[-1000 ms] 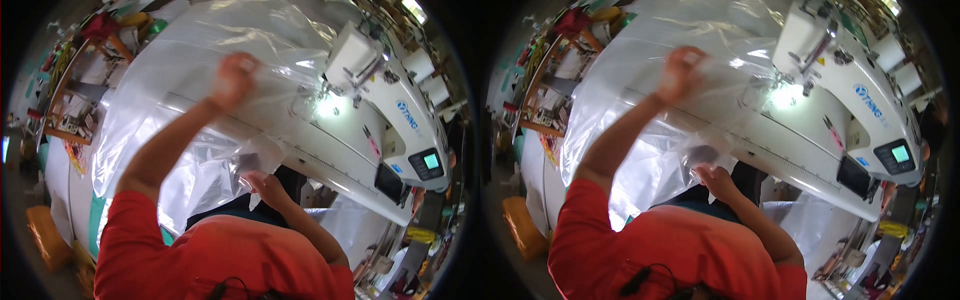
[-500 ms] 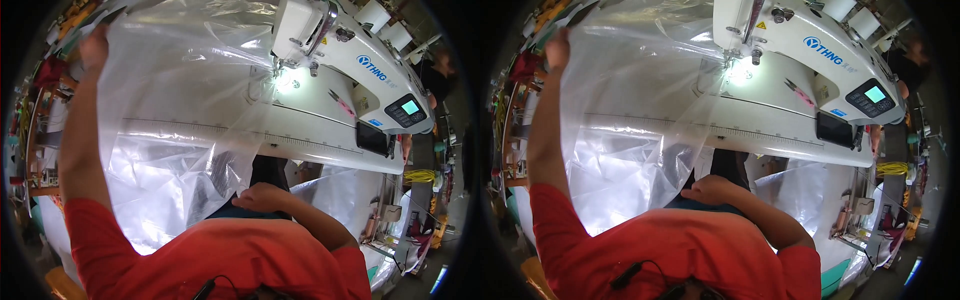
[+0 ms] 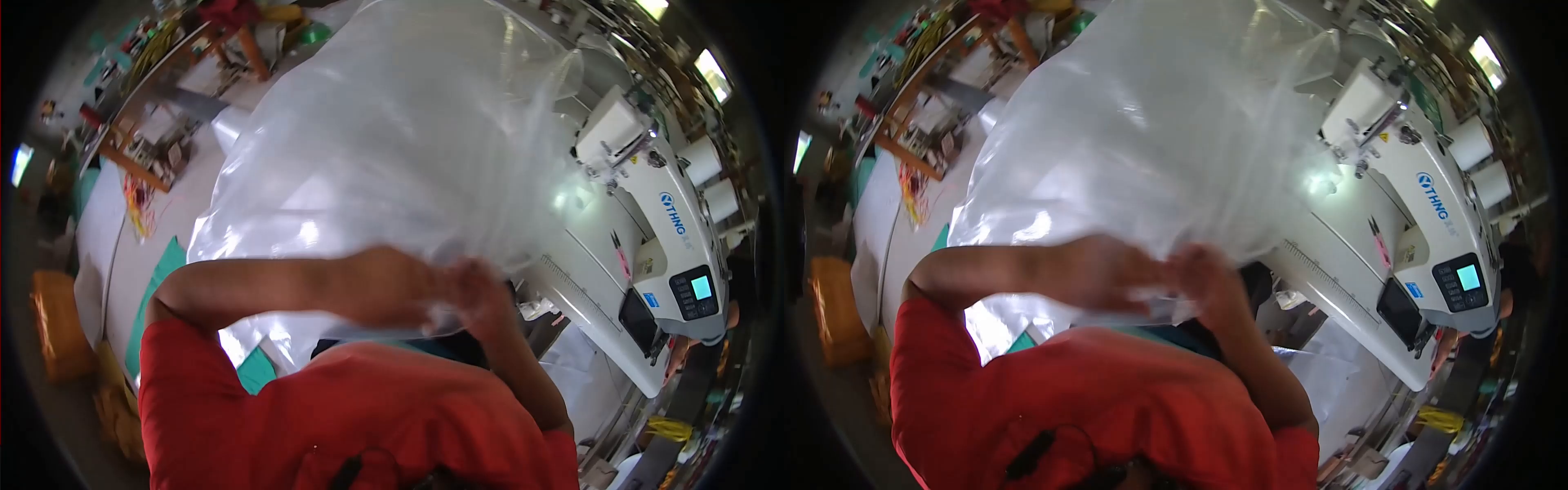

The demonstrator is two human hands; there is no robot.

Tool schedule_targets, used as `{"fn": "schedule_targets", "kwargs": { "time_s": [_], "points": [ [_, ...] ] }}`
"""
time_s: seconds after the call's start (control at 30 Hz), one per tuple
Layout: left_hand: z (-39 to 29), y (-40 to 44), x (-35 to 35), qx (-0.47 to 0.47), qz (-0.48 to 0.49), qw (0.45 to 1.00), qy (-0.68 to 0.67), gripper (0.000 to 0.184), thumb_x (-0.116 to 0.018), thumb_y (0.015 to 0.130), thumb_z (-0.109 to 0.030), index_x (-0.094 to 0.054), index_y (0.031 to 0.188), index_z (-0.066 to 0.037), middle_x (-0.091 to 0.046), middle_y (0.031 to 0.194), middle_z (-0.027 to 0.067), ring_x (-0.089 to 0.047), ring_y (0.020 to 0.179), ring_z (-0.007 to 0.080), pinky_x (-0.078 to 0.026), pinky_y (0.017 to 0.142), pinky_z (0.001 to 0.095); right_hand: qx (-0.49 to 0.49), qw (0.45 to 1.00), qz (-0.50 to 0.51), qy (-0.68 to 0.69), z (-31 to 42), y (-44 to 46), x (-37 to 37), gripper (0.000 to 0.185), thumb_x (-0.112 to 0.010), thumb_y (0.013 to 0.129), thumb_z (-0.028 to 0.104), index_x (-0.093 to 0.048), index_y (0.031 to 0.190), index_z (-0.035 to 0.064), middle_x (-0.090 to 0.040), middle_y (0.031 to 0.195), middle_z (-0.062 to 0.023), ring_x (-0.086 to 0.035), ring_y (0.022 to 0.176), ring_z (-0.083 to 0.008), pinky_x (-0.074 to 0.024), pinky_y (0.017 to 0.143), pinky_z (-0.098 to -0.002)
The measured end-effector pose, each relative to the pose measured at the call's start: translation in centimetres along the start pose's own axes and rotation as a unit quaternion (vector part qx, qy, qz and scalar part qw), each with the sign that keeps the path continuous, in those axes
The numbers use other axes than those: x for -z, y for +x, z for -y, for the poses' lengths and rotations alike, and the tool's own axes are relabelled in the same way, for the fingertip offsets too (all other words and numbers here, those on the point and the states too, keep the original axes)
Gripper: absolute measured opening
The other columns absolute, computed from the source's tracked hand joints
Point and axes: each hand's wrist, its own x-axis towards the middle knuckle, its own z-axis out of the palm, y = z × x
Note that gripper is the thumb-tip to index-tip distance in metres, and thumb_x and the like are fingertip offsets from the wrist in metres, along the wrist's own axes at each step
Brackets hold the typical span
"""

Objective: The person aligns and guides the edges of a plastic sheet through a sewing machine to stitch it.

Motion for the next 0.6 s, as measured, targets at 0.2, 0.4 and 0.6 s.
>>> {"fn": "schedule_targets", "kwargs": {
  "time_s": [0.2,0.4,0.6],
  "points": [
    [15.2,-12.3,6.8,0.332,-0.579,0.738,0.100,0.029,-0.056,0.076,-0.024,-0.052,0.095,-0.002,-0.055,0.085,0.0092,-0.053,0.077,0.0183,-0.044,0.069,0.0275,0.000,0.969,-0.216,0.118,4.1,-7.5,6.4,0.025,-0.041,0.080,0.024,-0.048,0.098,0.0067,-0.048,0.067,0.0014,-0.050,0.061,-0.0116,-0.0439,0.054,-0.0268],
    [22.3,-8.0,12.7,0.401,-0.550,0.725,-0.109,0.043,-0.056,0.074,-0.039,-0.054,0.084,0.002,-0.055,0.075,0.0087,-0.053,0.062,0.0137,-0.045,0.054,0.0253,0.087,0.968,-0.217,0.087,5.5,-9.6,8.1,0.029,-0.048,0.073,0.018,-0.047,0.097,0.0019,-0.043,0.060,0.0002,-0.040,0.051,-0.0091,-0.0353,0.048,-0.0215],
    [29.7,-4.9,17.2,0.373,-0.570,0.676,-0.281,0.040,-0.055,0.073,-0.040,-0.054,0.084,-0.002,-0.053,0.071,0.0049,-0.048,0.056,0.0123,-0.036,0.044,0.0265,0.107,0.945,-0.300,0.072,4.1,-10.9,8.4,0.027,-0.051,0.071,0.017,-0.049,0.094,0.0029,-0.052,0.070,-0.0063,-0.050,0.060,-0.0132,-0.0418,0.054,-0.0245]
  ]
}}
